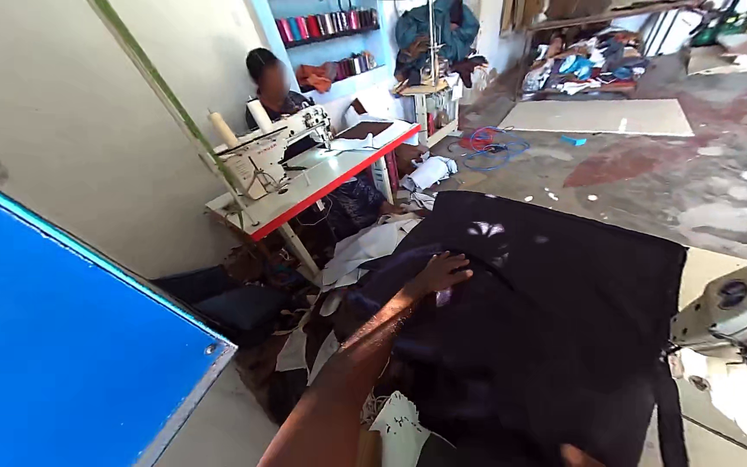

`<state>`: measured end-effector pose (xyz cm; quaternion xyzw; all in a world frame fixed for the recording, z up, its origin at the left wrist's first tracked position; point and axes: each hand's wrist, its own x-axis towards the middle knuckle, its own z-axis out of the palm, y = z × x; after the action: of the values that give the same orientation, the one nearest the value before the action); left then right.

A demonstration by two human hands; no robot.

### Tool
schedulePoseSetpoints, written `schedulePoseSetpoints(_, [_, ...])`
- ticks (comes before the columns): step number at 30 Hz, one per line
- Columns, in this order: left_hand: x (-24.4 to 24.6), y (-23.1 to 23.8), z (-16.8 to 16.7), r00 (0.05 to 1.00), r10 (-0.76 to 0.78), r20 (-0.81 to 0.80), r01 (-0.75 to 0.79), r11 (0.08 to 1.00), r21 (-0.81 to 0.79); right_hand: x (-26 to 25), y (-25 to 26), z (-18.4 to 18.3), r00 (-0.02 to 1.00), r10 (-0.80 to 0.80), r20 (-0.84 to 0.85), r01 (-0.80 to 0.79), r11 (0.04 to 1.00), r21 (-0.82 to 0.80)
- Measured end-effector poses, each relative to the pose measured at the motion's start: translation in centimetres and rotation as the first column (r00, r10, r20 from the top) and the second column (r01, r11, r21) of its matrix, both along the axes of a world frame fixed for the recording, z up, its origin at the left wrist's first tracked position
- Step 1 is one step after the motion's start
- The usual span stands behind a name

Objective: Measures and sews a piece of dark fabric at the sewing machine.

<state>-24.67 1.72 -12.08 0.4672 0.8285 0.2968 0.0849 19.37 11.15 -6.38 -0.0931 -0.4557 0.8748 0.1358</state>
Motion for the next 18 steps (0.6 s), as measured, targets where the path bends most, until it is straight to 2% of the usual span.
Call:
schedulePoseSetpoints(2, [2.7,-0.5,2.2,0.999,-0.001,0.033,-0.008,0.967,0.254,-1.0,-0.5,0.2,0.994,-0.036,0.099,0.033,0.999,0.032])
schedulePoseSetpoints(5, [11.8,-2.5,6.4,0.992,0.087,0.088,-0.122,0.787,0.605,-4.1,0.2,0.8,0.993,-0.056,0.1,0.06,0.997,-0.04])
schedulePoseSetpoints(7, [18.4,-4.5,6.7,0.987,0.158,-0.001,-0.103,0.646,0.757,-6.2,0.8,1.9,0.998,0.005,0.069,-0.003,0.999,-0.04])
schedulePoseSetpoints(8, [21.3,-5.4,5.9,0.975,0.218,-0.045,-0.103,0.621,0.777,-7.1,1.0,2.6,0.998,0.04,0.039,-0.038,0.999,-0.036])
schedulePoseSetpoints(11, [26.2,-6.7,0.3,0.924,0.363,-0.123,-0.14,0.618,0.773,-9.6,0.6,4.7,0.995,0.071,-0.07,-0.075,0.996,-0.054])
schedulePoseSetpoints(13, [27.3,-7.3,-4.3,0.887,0.458,-0.063,-0.278,0.636,0.72,-10.5,0.3,5.4,0.99,0.07,-0.121,-0.082,0.992,-0.098])
schedulePoseSetpoints(14, [27.6,-7.9,-6.5,0.868,0.496,-0.013,-0.368,0.661,0.654,-10.8,0.2,5.5,0.988,0.073,-0.136,-0.089,0.989,-0.121])
schedulePoseSetpoints(16, [27.6,-9.4,-9.6,0.822,0.547,0.156,-0.557,0.719,0.417,-10.9,0.2,5.4,0.984,0.09,-0.153,-0.116,0.979,-0.167])
schedulePoseSetpoints(18, [26.7,-11.6,-11.8,0.773,0.525,0.356,-0.607,0.775,0.176,-10.6,0.1,5.3,0.982,0.097,-0.161,-0.128,0.972,-0.195])
